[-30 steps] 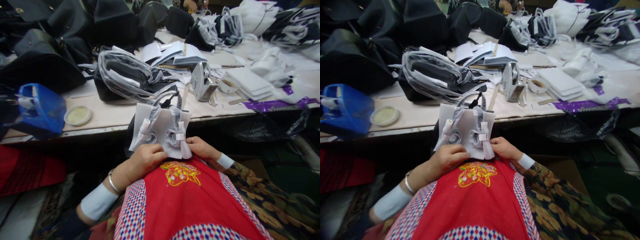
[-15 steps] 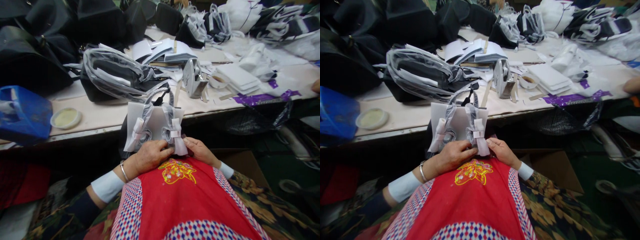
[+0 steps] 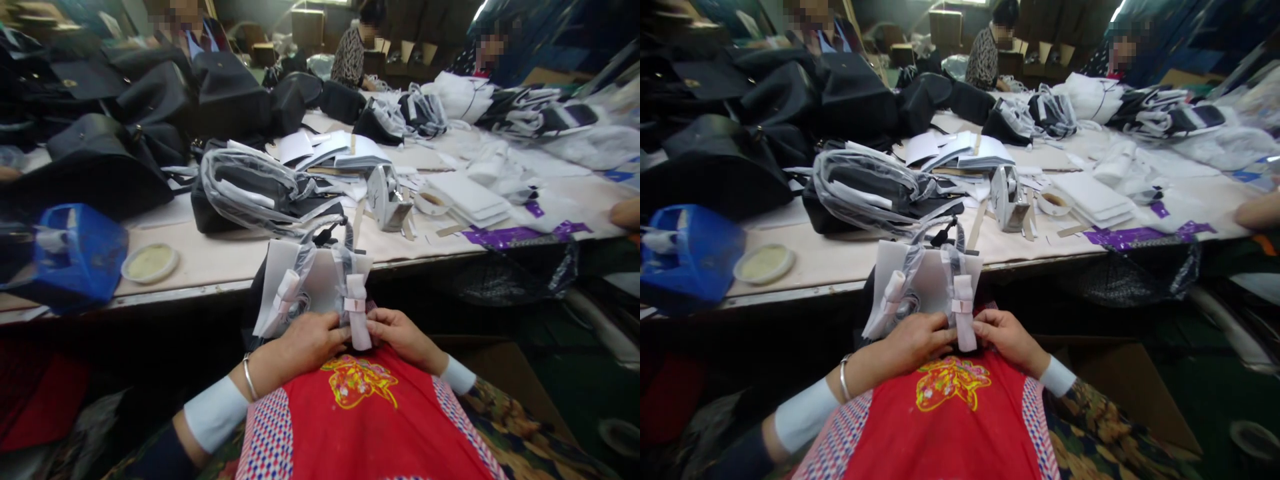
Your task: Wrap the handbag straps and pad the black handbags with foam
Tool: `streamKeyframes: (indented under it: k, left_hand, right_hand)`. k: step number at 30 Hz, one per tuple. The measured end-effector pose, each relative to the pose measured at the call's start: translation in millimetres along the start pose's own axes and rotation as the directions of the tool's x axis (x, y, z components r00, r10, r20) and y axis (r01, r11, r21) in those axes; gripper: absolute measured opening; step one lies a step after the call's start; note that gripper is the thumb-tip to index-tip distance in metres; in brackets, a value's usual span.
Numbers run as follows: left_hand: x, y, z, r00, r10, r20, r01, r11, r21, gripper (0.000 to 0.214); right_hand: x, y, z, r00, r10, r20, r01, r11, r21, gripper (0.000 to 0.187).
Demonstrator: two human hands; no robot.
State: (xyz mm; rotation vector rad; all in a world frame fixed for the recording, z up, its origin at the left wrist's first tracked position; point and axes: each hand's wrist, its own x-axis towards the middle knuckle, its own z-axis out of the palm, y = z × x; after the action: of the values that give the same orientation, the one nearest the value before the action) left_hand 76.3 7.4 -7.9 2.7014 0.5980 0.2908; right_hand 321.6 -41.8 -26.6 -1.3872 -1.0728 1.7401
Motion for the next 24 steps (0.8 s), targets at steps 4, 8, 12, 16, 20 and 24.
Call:
streamKeyframes:
  k: [4, 8, 12, 16, 20, 24]
  left_hand:
    - [-11.2, 3.8, -11.6, 0.977, -0.112, -0.179, 0.076, 0.977, -0.199, 0.025]
    - [-10.2, 10.4, -8.5, 0.936, -0.182, -0.302, 0.111, 0.964, -0.24, 0.022]
    - [-5.9, 12.9, -2.4, 0.965, -0.066, -0.253, 0.008, 0.975, -0.224, 0.02]
    - [-8.4, 12.8, -2.6, 0.953, -0.053, -0.298, -0.02, 0.972, -0.235, 0.02]
    - [-11.6, 13.5, -7.3, 0.945, -0.034, -0.326, -0.04, 0.975, -0.218, 0.019]
    - [-21.6, 8.4, -27.2, 0.85, -0.082, -0.52, -0.001, 0.988, -0.158, 0.013]
  right_hand:
    - [-2.5, -16.6, 1.5, 0.983, -0.132, -0.126, 0.116, 0.985, -0.124, 0.044]
    - [-5.3, -39.9, 13.6, 0.97, -0.2, -0.137, 0.132, 0.909, -0.396, 0.045]
    - [1.8, -44.4, 22.5, 0.984, -0.127, -0.122, 0.051, 0.869, -0.492, 0.031]
    - [9.9, -37.6, 21.4, 0.998, 0.042, 0.036, -0.041, 0.999, -0.033, 0.046]
    - [15.8, -29.0, 20.3, 1.0, 0.016, -0.009, -0.016, 1.0, 0.009, 0.051]
    - [19.2, -18.6, 11.6, 0.972, -0.131, -0.195, 0.1, 0.982, -0.162, 0.047]
